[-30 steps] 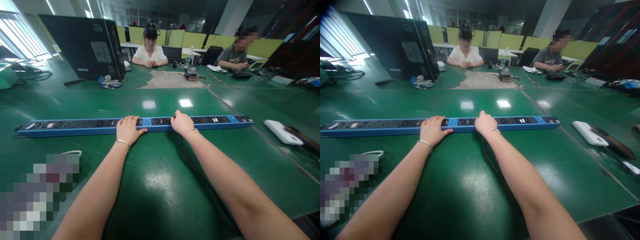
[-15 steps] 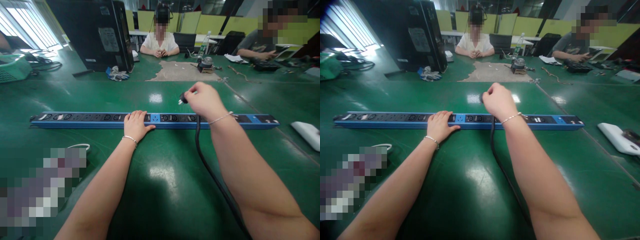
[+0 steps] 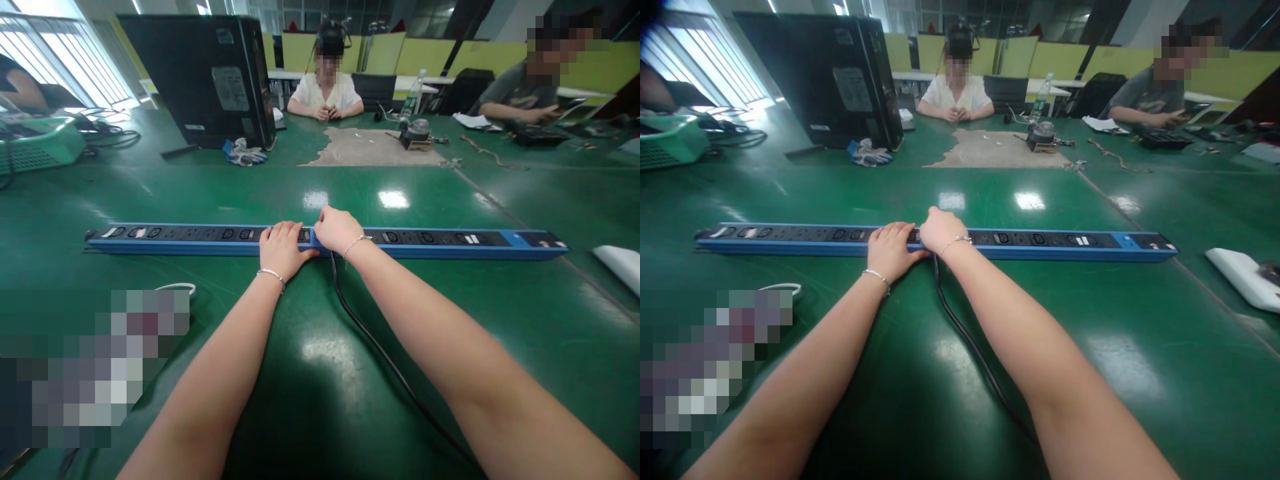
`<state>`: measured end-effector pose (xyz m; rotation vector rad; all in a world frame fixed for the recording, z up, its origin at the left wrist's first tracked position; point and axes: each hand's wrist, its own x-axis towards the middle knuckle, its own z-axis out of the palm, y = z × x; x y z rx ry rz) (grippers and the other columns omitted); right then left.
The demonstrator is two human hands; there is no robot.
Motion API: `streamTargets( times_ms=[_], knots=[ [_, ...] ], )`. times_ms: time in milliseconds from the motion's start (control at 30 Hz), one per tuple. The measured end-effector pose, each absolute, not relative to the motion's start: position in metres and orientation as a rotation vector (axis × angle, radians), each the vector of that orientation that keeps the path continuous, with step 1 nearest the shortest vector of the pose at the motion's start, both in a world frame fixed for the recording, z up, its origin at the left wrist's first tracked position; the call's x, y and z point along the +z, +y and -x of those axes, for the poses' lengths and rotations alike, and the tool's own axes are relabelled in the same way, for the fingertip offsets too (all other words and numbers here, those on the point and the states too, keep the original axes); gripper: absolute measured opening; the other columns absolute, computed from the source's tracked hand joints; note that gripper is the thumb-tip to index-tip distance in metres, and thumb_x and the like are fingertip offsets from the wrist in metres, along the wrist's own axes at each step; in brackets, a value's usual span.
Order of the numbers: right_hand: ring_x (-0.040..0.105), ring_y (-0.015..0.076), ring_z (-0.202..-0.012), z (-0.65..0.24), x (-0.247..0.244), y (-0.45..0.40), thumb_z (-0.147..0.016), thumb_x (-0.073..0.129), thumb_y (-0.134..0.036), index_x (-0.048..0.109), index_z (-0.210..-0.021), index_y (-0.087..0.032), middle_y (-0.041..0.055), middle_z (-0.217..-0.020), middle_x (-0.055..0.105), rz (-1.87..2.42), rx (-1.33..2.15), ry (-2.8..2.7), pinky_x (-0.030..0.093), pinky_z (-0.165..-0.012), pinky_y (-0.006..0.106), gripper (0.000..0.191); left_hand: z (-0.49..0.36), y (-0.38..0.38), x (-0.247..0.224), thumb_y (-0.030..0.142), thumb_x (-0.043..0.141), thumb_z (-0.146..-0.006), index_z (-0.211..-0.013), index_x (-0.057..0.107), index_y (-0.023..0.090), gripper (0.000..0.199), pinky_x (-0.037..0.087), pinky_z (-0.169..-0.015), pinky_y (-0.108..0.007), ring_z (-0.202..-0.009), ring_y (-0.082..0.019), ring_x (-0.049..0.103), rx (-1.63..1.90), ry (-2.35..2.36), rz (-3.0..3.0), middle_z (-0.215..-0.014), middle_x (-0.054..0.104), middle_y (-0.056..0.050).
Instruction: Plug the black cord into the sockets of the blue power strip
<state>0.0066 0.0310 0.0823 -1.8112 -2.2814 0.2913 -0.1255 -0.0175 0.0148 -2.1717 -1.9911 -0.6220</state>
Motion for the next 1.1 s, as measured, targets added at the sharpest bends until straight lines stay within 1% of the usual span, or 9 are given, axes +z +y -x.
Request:
streamTargets(
  times_ms=[167, 400, 600, 700, 800, 867, 967, 1033, 1100],
  knots=[
    [0.065, 0.0266, -0.095, 0.004, 0.085, 0.031, -0.079, 0.051, -0.026, 0.062, -0.103, -0.016, 0.0167, -0.102, 0.068, 1.865, 0.338, -2.347, 0.048, -0.080, 0.033, 0.029, 0.125, -0.017, 0.015, 0.056, 0.058, -0.075, -0.128, 0.048, 0.024, 0.063, 0.024, -0.106, -0.043, -0.126, -0.027, 0.041, -0.643, -1.998, 2.174, -0.132, 0.054, -0.008],
    [0.065, 0.0269, -0.092, 0.016, 0.082, 0.006, -0.086, 0.040, -0.029, 0.057, -0.110, -0.014, 0.0206, -0.101, 0.067, 1.879, 0.225, -2.284, 0.048, -0.080, 0.037, 0.033, 0.125, -0.019, 0.016, 0.042, 0.052, -0.080, -0.131, 0.046, 0.023, 0.055, 0.021, -0.108, -0.043, -0.130, -0.025, 0.038, -0.600, -2.012, 2.197, -0.136, 0.051, -0.007],
    [0.064, 0.0285, -0.094, 0.009, 0.074, 0.011, -0.083, 0.047, -0.028, 0.059, -0.106, -0.015, 0.0178, -0.100, 0.067, 1.844, 0.218, -2.274, 0.047, -0.081, 0.040, 0.029, 0.126, -0.019, 0.014, 0.050, 0.053, -0.080, -0.129, 0.048, 0.023, 0.057, 0.023, -0.106, -0.043, -0.128, -0.025, 0.039, -0.643, -2.005, 2.175, -0.135, 0.052, -0.007],
    [0.063, 0.0281, -0.097, 0.002, 0.089, 0.016, -0.082, 0.050, -0.027, 0.061, -0.102, -0.013, 0.0158, -0.099, 0.067, 1.809, 0.182, -2.193, 0.046, -0.085, 0.041, 0.026, 0.126, -0.018, 0.013, 0.056, 0.055, -0.078, -0.128, 0.049, 0.023, 0.060, 0.023, -0.106, -0.043, -0.127, -0.026, 0.040, -0.678, -2.009, 2.175, -0.134, 0.053, -0.007],
    [0.060, 0.0273, -0.103, -0.008, 0.123, 0.017, -0.086, 0.046, -0.027, 0.062, -0.101, -0.008, 0.0152, -0.102, 0.065, 1.722, 0.062, -2.107, 0.043, -0.088, 0.041, 0.030, 0.126, -0.017, 0.013, 0.060, 0.058, -0.074, -0.128, 0.049, 0.023, 0.067, 0.023, -0.107, -0.043, -0.128, -0.027, 0.039, -0.688, -2.022, 2.187, -0.134, 0.053, -0.008],
    [0.059, 0.0283, -0.105, -0.016, 0.143, 0.016, -0.085, 0.045, -0.027, 0.064, -0.097, -0.005, 0.0144, -0.099, 0.066, 1.673, -0.018, -2.090, 0.042, -0.086, 0.041, 0.031, 0.127, -0.016, 0.012, 0.061, 0.060, -0.072, -0.129, 0.048, 0.024, 0.069, 0.021, -0.108, -0.044, -0.129, -0.028, 0.037, -0.683, -2.042, 2.203, -0.136, 0.051, -0.008],
    [0.064, 0.0259, -0.093, -0.024, 0.147, 0.014, -0.081, 0.052, -0.029, 0.066, -0.090, -0.006, 0.0106, -0.084, 0.067, 1.685, 0.069, -2.139, 0.044, -0.082, 0.040, 0.029, 0.128, -0.016, 0.014, 0.058, 0.058, -0.076, -0.127, 0.050, 0.024, 0.061, 0.021, -0.108, -0.045, -0.129, -0.028, 0.038, -0.794, -2.046, 2.231, -0.135, 0.052, -0.008],
    [0.066, 0.0230, -0.078, -0.026, 0.135, 0.012, -0.078, 0.057, -0.030, 0.066, -0.089, -0.009, 0.0080, -0.074, 0.067, 1.704, 0.244, -2.153, 0.049, -0.076, 0.038, 0.026, 0.127, -0.017, 0.018, 0.052, 0.047, -0.086, -0.123, 0.052, 0.022, 0.048, 0.026, -0.106, -0.041, -0.125, -0.024, 0.043, -1.032, -2.022, 2.225, -0.131, 0.055, -0.009],
    [0.065, 0.0215, -0.066, -0.024, 0.119, 0.011, -0.077, 0.059, -0.031, 0.065, -0.091, -0.011, 0.0067, -0.067, 0.066, 1.699, 0.443, -2.113, 0.052, -0.067, 0.037, 0.026, 0.122, -0.020, 0.027, 0.047, 0.035, -0.092, -0.120, 0.052, 0.019, 0.043, 0.034, -0.101, -0.035, -0.117, -0.020, 0.050, -1.322, -1.986, 2.205, -0.123, 0.059, -0.009]
  ],
)
